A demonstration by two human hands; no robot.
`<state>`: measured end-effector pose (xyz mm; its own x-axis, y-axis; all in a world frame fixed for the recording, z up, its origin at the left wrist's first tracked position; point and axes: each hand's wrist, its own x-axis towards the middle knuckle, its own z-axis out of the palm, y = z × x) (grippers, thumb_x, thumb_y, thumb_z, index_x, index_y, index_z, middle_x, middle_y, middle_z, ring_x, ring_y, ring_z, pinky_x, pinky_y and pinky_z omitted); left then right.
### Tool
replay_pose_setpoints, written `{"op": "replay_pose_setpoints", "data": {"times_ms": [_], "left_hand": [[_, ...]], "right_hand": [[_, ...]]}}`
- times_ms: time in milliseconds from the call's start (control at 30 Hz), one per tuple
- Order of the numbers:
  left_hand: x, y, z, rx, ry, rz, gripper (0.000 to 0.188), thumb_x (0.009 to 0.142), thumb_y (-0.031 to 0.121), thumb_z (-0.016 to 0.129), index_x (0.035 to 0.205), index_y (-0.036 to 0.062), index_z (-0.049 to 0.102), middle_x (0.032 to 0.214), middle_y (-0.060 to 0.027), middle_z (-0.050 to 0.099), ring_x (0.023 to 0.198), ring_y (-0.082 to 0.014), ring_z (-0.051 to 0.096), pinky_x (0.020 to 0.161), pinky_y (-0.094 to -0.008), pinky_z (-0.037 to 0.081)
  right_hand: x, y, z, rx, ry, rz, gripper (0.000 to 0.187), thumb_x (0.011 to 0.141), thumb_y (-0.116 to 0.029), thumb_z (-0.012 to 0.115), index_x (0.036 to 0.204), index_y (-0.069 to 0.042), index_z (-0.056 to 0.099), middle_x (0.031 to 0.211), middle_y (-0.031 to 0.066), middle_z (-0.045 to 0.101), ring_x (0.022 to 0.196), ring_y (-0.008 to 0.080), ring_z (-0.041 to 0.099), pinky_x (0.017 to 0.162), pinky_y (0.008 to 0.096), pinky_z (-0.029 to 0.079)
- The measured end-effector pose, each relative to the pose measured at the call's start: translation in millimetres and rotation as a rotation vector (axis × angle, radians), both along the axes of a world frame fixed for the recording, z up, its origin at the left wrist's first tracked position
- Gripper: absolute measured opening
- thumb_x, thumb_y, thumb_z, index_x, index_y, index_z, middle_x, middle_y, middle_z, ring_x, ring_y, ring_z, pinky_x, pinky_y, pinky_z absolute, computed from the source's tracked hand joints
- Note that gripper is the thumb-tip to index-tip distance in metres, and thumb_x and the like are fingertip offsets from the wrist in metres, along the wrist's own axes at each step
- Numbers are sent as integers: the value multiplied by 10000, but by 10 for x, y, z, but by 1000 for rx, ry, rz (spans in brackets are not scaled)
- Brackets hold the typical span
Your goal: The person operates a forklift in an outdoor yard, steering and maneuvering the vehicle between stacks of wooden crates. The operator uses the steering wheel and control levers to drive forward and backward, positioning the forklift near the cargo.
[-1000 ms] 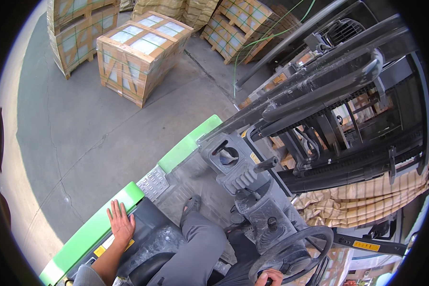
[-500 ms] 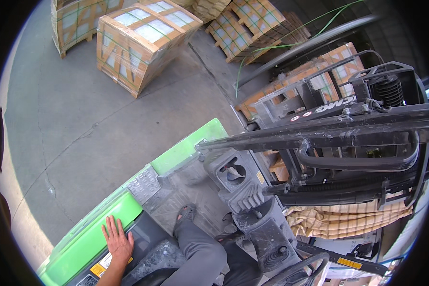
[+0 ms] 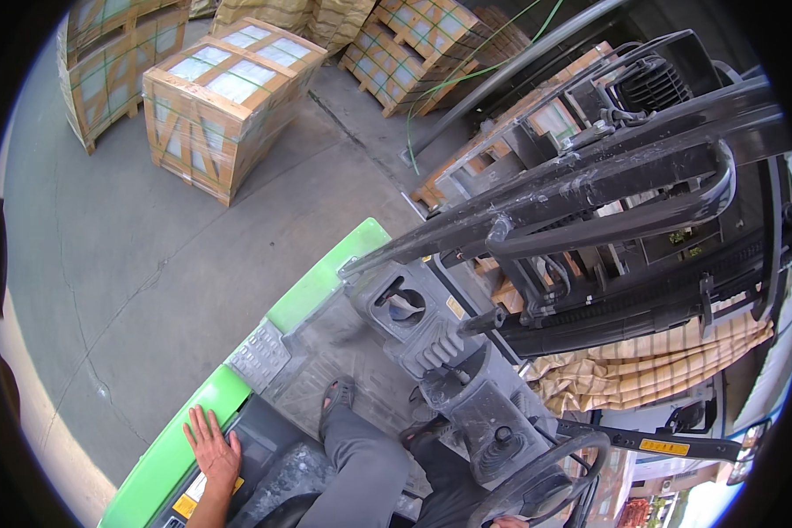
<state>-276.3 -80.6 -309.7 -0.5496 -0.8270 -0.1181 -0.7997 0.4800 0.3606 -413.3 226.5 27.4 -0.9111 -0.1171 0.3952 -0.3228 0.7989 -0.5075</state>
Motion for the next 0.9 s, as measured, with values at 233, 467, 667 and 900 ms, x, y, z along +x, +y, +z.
{"op": "replay_pose_setpoints", "data": {"times_ms": [233, 467, 667, 900], "left_hand": [[-167, 127, 177, 6, -42, 20, 690, 898, 288, 616, 1450, -79, 424, 1616, -254, 229, 1530, -371, 151, 1238, -544, 92], [-318, 284, 216, -79, -81, 12, 652, 927, 275, 593, 1453, -69, 422, 1613, -232, 251, 1526, -361, 173, 1232, -529, 135], [-293, 347, 255, -89, -73, 0, 622, 943, 267, 566, 1453, -59, 424, 1609, -222, 262, 1522, -354, 186, 1229, -528, 145], [-212, 348, 298, -50, -64, 17, 630, 941, 286, 561, 1456, -54, 436, 1618, -219, 251, 1525, -342, 182, 1238, -514, 115]], "right_hand": [[31, 604, 53, 56, 23, -89, 94, 975, -98, 599, 1038, -30, 590, 1051, 86, 574, 938, 189, 549, 819, 318, 485], [-648, 1496, 240, -335, 122, -373, 142, 992, -141, 529, 922, -24, 568, 866, 16, 538, 804, 103, 494, 733, 246, 421], [-1264, 1730, 714, -412, 283, -340, 182, 1014, -180, 554, 963, -19, 623, 853, 8, 552, 791, 97, 501, 730, 247, 419], [-1850, 1395, 1235, -390, 338, -241, 198, 999, -205, 587, 978, -20, 654, 814, 1, 557, 772, 95, 495, 743, 258, 403]]}}
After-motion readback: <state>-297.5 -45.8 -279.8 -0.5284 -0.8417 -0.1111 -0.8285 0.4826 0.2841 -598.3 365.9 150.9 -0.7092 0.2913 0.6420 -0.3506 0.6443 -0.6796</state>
